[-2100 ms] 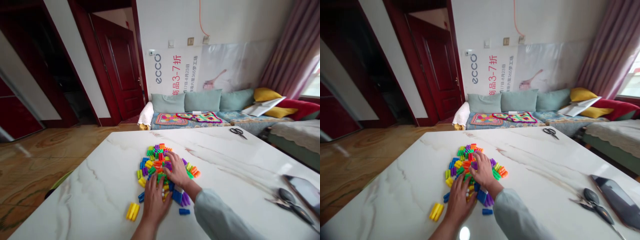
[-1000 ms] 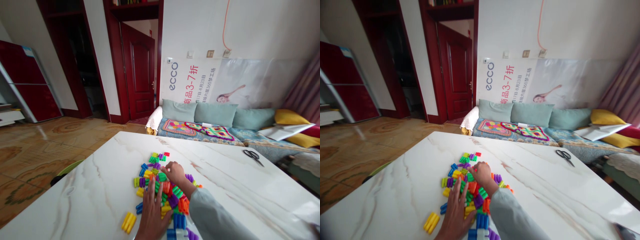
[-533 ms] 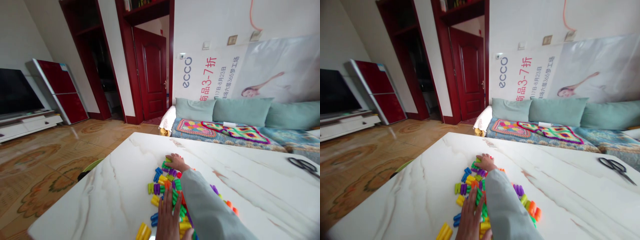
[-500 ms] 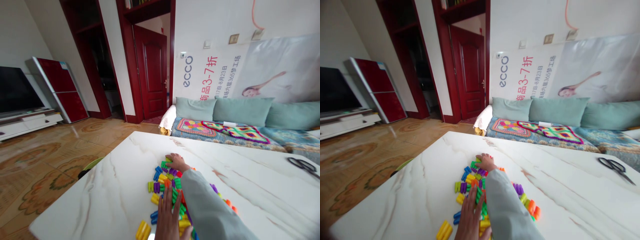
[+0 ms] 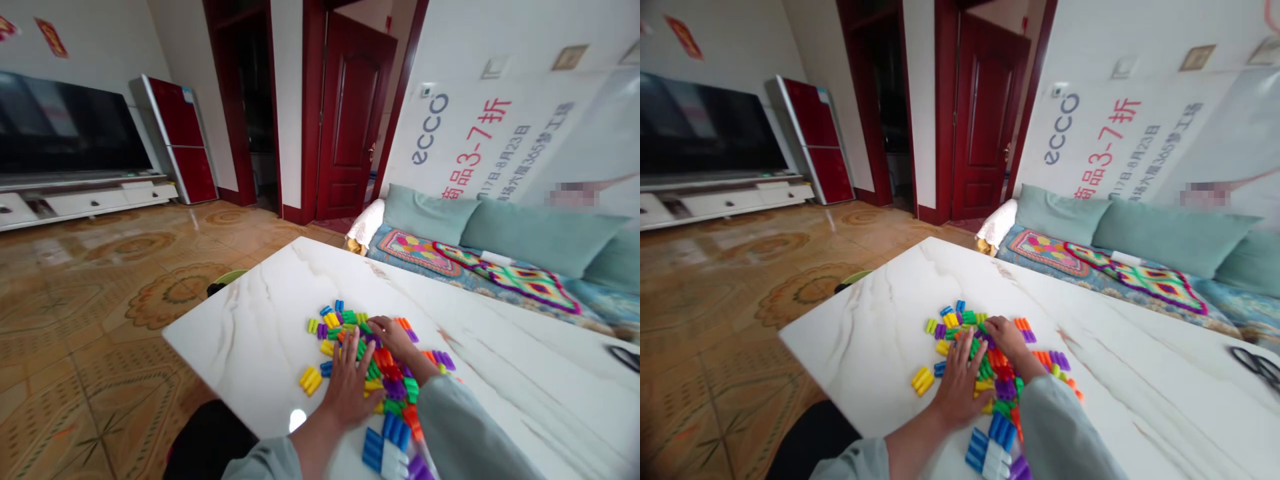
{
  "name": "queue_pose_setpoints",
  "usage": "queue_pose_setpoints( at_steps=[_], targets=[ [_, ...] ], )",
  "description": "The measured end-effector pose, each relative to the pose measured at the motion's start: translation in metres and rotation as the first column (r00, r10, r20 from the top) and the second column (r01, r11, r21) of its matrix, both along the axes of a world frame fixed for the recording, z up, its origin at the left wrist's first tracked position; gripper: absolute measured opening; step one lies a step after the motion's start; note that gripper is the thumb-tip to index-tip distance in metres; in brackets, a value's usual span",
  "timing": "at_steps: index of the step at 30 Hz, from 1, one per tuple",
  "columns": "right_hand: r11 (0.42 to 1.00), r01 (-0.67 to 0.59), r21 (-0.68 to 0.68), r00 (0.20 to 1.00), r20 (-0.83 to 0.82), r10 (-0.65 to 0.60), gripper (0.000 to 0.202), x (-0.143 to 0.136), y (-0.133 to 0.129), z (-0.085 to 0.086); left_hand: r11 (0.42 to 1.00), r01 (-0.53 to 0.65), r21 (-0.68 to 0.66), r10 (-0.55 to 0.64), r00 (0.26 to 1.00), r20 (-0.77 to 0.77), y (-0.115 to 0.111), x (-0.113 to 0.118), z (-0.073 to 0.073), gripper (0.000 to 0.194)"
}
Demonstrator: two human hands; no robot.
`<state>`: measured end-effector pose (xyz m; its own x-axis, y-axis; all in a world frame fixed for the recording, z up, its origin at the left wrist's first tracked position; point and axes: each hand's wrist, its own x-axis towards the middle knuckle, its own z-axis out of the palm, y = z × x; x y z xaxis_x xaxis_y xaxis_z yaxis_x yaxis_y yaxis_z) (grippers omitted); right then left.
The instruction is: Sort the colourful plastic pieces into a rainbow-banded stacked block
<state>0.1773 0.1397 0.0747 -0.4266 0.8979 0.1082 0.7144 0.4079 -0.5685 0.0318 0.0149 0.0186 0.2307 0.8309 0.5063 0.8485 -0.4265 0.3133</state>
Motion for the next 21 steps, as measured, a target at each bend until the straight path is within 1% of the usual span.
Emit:
queue_pose_setpoints(
  at_steps=[2, 4, 6, 8, 9, 10, 11, 13, 14, 15, 16, 17, 19, 21],
  targets=[
    [1.0, 0.014, 0.009, 0.998, -0.059, -0.014, 0.042, -0.002, -0.025, 0.006, 1.0, -0.009, -0.003, 0.009, 1.0, 0.013, 0.001, 0.0, 0.0, 0.087],
    [0.998, 0.056, 0.027, 0.994, -0.1, -0.053, 0.043, -0.004, -0.052, 0.008, 1.0, -0.007, -0.001, 0.007, 1.0, 0.022, 0.002, 0.001, -0.001, 0.086],
    [0.993, 0.113, 0.043, 0.981, -0.164, -0.105, 0.042, -0.003, -0.081, 0.005, 1.0, -0.009, 0.006, 0.008, 1.0, 0.026, 0.003, 0.001, -0.002, 0.083],
    [0.97, 0.211, 0.12, 0.955, -0.237, -0.178, 0.041, 0.005, -0.109, -0.002, 1.0, -0.019, 0.019, 0.019, 1.0, 0.024, 0.004, 0.001, -0.002, 0.078],
    [0.941, 0.29, 0.177, 0.933, -0.27, -0.237, 0.041, 0.011, -0.122, -0.008, 0.999, -0.024, 0.029, 0.024, 1.0, 0.02, 0.004, 0.0, -0.002, 0.076],
    [0.894, 0.385, 0.229, 0.901, -0.305, -0.31, 0.041, 0.019, -0.133, -0.015, 0.999, -0.026, 0.042, 0.026, 1.0, 0.015, 0.005, 0.0, -0.002, 0.074],
    [0.828, 0.493, 0.267, 0.852, -0.339, -0.399, 0.043, 0.027, -0.143, -0.024, 0.998, -0.026, 0.057, 0.025, 1.0, 0.007, 0.005, -0.001, -0.002, 0.072],
    [0.664, 0.695, 0.276, 0.714, -0.377, -0.59, 0.053, 0.044, -0.16, -0.045, 0.996, -0.024, 0.087, 0.024, 1.0, -0.003, 0.004, -0.003, 0.0, 0.067],
    [0.597, 0.76, 0.257, 0.648, -0.366, -0.668, 0.06, 0.052, -0.167, -0.055, 0.995, -0.026, 0.1, 0.026, 1.0, -0.001, 0.001, -0.004, 0.002, 0.064],
    [0.551, 0.801, 0.235, 0.599, -0.337, -0.727, 0.068, 0.057, -0.173, -0.066, 0.994, -0.025, 0.109, 0.025, 1.0, 0.004, -0.004, -0.005, 0.003, 0.061],
    [0.528, 0.821, 0.216, 0.57, -0.298, -0.765, 0.074, 0.061, -0.177, -0.075, 0.993, -0.018, 0.115, 0.017, 1.0, 0.01, -0.011, -0.005, 0.005, 0.058],
    [0.525, 0.828, 0.198, 0.56, -0.253, -0.789, 0.077, 0.062, -0.18, -0.083, 0.994, 0.009, 0.112, -0.01, 1.0, 0.009, -0.02, -0.005, 0.006, 0.057],
    [0.536, 0.827, 0.167, 0.56, -0.172, -0.81, 0.078, 0.058, -0.18, -0.091, 0.989, 0.125, 0.075, -0.123, 0.992, -0.025, -0.043, -0.003, 0.006, 0.06],
    [0.551, 0.823, 0.136, 0.566, -0.121, -0.816, 0.075, 0.046, -0.175, -0.092, 0.963, 0.269, -0.007, -0.269, 0.959, -0.085, -0.067, 0.001, 0.002, 0.071]
  ],
)
